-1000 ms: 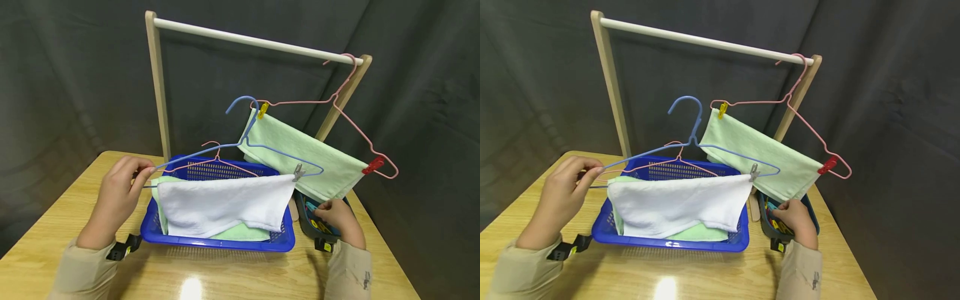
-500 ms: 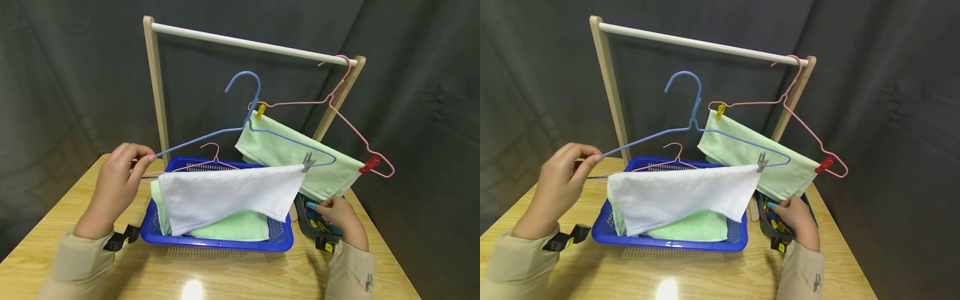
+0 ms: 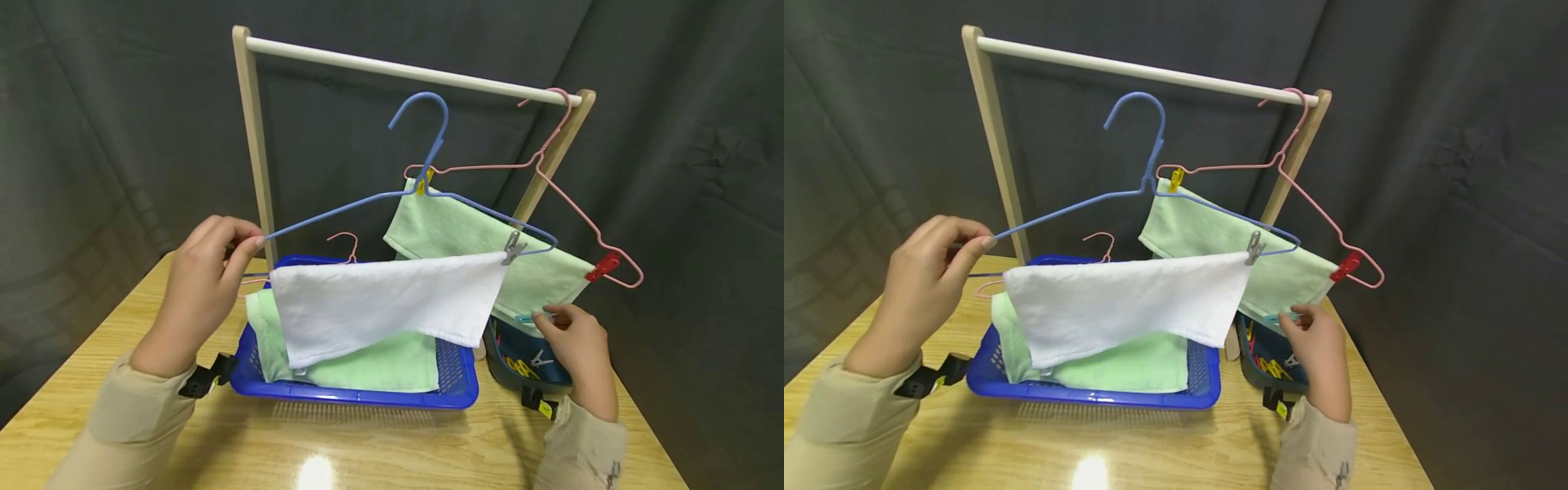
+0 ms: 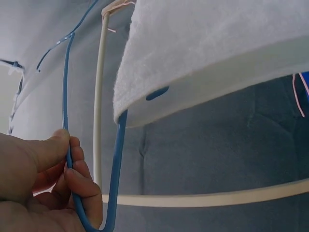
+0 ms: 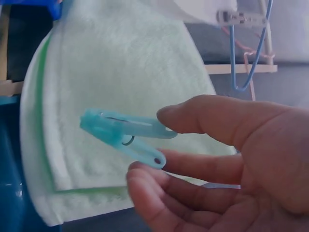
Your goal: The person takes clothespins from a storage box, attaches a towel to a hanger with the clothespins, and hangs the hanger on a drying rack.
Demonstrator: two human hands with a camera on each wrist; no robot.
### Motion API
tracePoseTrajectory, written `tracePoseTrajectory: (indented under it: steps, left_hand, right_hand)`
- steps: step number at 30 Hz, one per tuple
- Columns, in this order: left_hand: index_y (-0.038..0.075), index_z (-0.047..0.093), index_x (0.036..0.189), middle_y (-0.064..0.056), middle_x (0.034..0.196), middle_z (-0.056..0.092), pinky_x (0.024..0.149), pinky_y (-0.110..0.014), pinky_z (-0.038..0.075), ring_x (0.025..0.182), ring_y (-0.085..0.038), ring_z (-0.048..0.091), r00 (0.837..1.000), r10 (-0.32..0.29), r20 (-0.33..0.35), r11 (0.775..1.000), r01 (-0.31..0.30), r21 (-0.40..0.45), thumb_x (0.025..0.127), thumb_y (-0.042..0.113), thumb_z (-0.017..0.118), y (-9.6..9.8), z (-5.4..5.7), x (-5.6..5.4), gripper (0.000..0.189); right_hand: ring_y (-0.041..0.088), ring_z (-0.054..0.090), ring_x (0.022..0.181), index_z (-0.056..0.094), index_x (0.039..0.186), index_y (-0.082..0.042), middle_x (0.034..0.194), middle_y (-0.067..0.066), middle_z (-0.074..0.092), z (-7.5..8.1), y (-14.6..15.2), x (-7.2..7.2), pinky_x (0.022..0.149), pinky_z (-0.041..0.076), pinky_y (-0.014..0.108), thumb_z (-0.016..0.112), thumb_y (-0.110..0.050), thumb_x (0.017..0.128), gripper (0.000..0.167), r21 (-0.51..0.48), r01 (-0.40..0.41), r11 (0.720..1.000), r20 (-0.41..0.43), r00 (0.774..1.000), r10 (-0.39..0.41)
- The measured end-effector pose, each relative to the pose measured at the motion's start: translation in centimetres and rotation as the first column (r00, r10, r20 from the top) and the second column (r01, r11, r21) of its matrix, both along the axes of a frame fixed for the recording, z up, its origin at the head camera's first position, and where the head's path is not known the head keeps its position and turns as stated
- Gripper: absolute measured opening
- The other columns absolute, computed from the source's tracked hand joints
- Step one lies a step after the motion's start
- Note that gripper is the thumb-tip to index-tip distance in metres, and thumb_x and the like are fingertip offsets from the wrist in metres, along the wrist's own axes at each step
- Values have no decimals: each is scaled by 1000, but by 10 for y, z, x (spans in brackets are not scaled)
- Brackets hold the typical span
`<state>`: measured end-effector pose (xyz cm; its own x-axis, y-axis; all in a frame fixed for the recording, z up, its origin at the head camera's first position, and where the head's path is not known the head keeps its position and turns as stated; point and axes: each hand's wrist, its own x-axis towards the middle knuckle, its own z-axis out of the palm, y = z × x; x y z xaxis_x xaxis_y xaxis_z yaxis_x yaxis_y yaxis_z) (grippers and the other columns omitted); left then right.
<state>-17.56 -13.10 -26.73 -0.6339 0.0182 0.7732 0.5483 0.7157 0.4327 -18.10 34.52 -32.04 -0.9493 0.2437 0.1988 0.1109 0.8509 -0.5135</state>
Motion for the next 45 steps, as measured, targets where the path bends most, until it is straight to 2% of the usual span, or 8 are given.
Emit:
tracePoseTrajectory:
  steps: [5,9,12,16,19,32,38,45]
  left_hand:
    - [-4,66,98,-13,89,57,68,-25,34,79,-17,47,1000,-13,-2,1000,13,6,99,2,64,6,6,-1,7]
    - [-3,66,98,-13,87,57,68,-24,34,78,-18,47,1000,-19,-11,1000,20,9,98,5,65,11,11,-2,8]
    - [-3,67,98,-13,87,57,68,-25,34,78,-19,47,1000,-24,-11,1000,25,10,98,6,66,15,13,-2,9]
    - [-2,67,98,-13,88,58,68,-30,34,78,-22,48,999,-31,-12,1000,31,4,98,7,66,20,14,-3,9]
    - [-2,68,98,-14,89,60,68,-34,36,78,-24,50,999,-43,-20,999,43,2,98,7,66,25,16,-3,8]
    - [-1,68,98,-14,93,61,74,-41,44,85,-27,54,993,-116,16,993,116,-3,98,5,66,40,16,-6,6]
    - [-1,67,97,-13,92,60,74,-40,45,84,-25,54,990,-139,29,990,139,-3,99,5,65,42,12,-9,7]
    - [-1,67,96,-12,90,60,74,-39,45,83,-25,54,986,-163,22,987,163,-8,98,6,66,45,9,-13,7]
  right_hand:
    - [33,68,93,66,122,4,108,24,70,8,-8,8,66,48,21,73,-30,94,44,-83,90,992,-103,990,-99]
    - [-3,60,78,69,121,0,108,20,72,14,-15,14,65,40,7,75,-30,93,41,-139,149,979,-194,965,-174]
    - [-17,48,72,72,119,-3,96,6,74,18,-19,18,66,40,5,77,-30,91,39,-191,157,969,-267,942,-205]
    - [-13,54,76,74,116,-6,82,-24,62,22,-23,24,70,42,5,79,-28,90,35,-251,123,960,-336,919,-206]
    - [-11,57,78,75,114,-6,81,-30,59,25,-29,28,73,43,5,80,-25,89,32,-278,79,957,-385,904,-187]
    - [-2,65,82,76,111,-1,92,-18,69,28,-54,35,75,49,8,78,-1,88,23,-274,-202,940,-571,821,10]
    - [1,68,83,75,113,1,91,-12,72,36,-68,32,76,52,10,78,10,83,31,-275,-350,895,-594,794,128]
    - [7,70,87,73,112,6,100,0,74,49,-91,26,77,53,14,76,17,80,35,-195,-555,809,-647,692,319]
